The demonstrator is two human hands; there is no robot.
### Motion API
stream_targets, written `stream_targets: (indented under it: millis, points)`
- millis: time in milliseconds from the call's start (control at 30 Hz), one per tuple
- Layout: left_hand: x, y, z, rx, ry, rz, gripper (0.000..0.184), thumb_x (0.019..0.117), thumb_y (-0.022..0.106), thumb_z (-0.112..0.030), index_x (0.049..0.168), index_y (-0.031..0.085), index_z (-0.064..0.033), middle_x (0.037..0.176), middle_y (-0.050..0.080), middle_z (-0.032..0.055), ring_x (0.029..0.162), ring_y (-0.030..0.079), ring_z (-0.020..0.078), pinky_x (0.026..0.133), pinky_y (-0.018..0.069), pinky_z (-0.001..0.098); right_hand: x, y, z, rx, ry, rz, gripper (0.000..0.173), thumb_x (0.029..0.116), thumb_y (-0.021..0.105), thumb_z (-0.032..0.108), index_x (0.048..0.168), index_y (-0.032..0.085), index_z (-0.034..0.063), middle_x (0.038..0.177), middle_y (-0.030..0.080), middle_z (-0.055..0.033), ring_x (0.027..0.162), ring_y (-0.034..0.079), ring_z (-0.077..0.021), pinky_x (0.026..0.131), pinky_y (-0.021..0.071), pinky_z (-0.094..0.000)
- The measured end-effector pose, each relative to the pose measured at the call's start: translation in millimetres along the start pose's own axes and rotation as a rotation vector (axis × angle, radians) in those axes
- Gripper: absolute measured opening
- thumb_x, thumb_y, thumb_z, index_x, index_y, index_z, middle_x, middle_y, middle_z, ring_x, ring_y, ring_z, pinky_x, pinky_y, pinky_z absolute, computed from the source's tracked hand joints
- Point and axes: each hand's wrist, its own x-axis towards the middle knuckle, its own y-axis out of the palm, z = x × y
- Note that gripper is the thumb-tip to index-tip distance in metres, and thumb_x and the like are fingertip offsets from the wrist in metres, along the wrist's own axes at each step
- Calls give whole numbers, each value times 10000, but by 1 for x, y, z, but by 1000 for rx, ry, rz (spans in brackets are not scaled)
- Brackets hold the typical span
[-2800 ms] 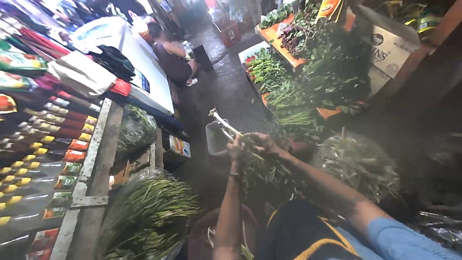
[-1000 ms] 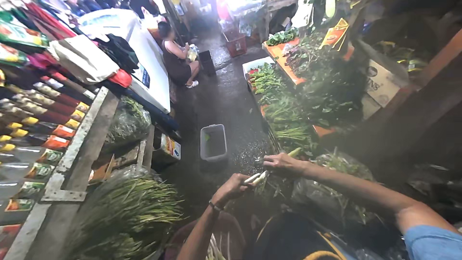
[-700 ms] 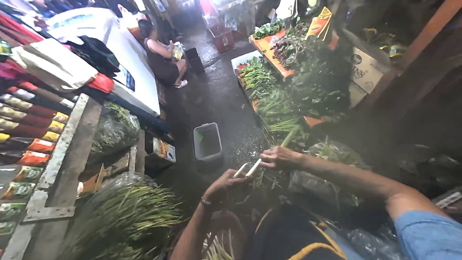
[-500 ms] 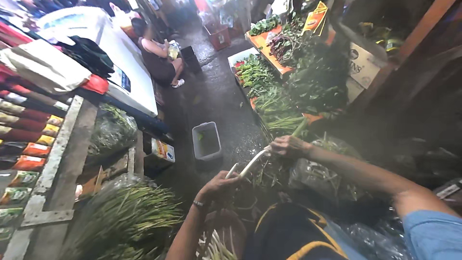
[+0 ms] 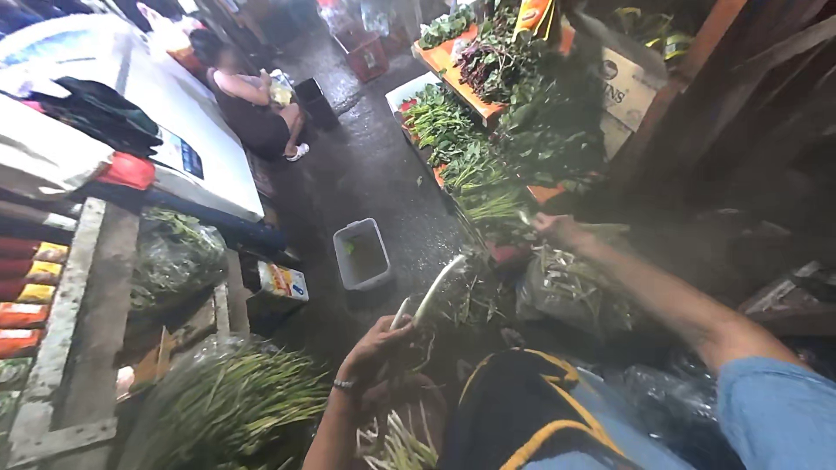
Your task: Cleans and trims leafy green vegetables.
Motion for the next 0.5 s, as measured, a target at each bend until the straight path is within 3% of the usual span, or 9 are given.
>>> stream_targets:
  millis: [33, 100, 200, 300, 400, 467, 500]
  points:
    - [-2, -3, 0, -9, -5, -13, 127, 949, 660, -214, 990, 719, -110, 854, 731, -7, 703, 679, 55, 650, 579, 213, -2, 5, -18, 27, 74, -2, 325, 901, 691, -31, 1226, 682, -38, 1238, 648, -283, 1016, 678, -496, 867, 534, -677]
    - [-4, -8, 1, -29, -22, -14, 179, 913, 726, -289, 991, 731, -128, 858, 733, -8, 705, 684, 59, 652, 584, 216, -12, 1, -43, 140, 246, 47, 336, 941, 663, -6, 1276, 661, -30, 1278, 625, -287, 1141, 626, -501, 946, 486, -689]
    - [-1, -8, 3, -31, -47, 9, 233, 880, 770, -338, 987, 736, -133, 830, 726, -6, 682, 679, 59, 631, 582, 215, -24, 13, -86, 275, 400, -37, 194, 893, 711, 33, 1067, 710, -54, 1115, 678, -292, 1110, 636, -480, 951, 478, -680]
    - [5, -4, 3, -18, -61, 68, 201, 900, 755, -328, 989, 743, -148, 825, 727, -13, 673, 678, 49, 620, 580, 208, -36, 20, -114, 346, 474, -84, 158, 888, 723, 38, 1001, 712, -71, 1070, 693, -303, 1075, 650, -482, 958, 464, -680]
    - [13, 1, -2, 18, -50, 134, 218, 896, 761, -362, 983, 756, -163, 815, 728, -26, 660, 673, 39, 612, 576, 203, -41, 17, -131, 346, 577, -14, 246, 902, 756, 90, 1087, 707, -64, 1148, 678, -309, 1140, 626, -495, 1002, 444, -684]
    - [18, 5, -8, 38, -62, 174, 217, 902, 755, -364, 980, 756, -161, 817, 728, -27, 667, 674, 42, 622, 578, 208, -43, 17, -132, 236, 677, 52, 551, 825, 861, 197, 1264, 645, -57, 1286, 611, -341, 1264, 536, -537, 1043, 393, -716]
    - [20, 7, -12, 49, -71, 191, 199, 912, 742, -344, 982, 752, -158, 821, 729, -26, 672, 675, 45, 625, 577, 209, -45, 10, -120, 206, 729, 98, 715, 795, 883, 208, 1373, 564, -66, 1395, 511, -375, 1353, 412, -582, 1054, 334, -765]
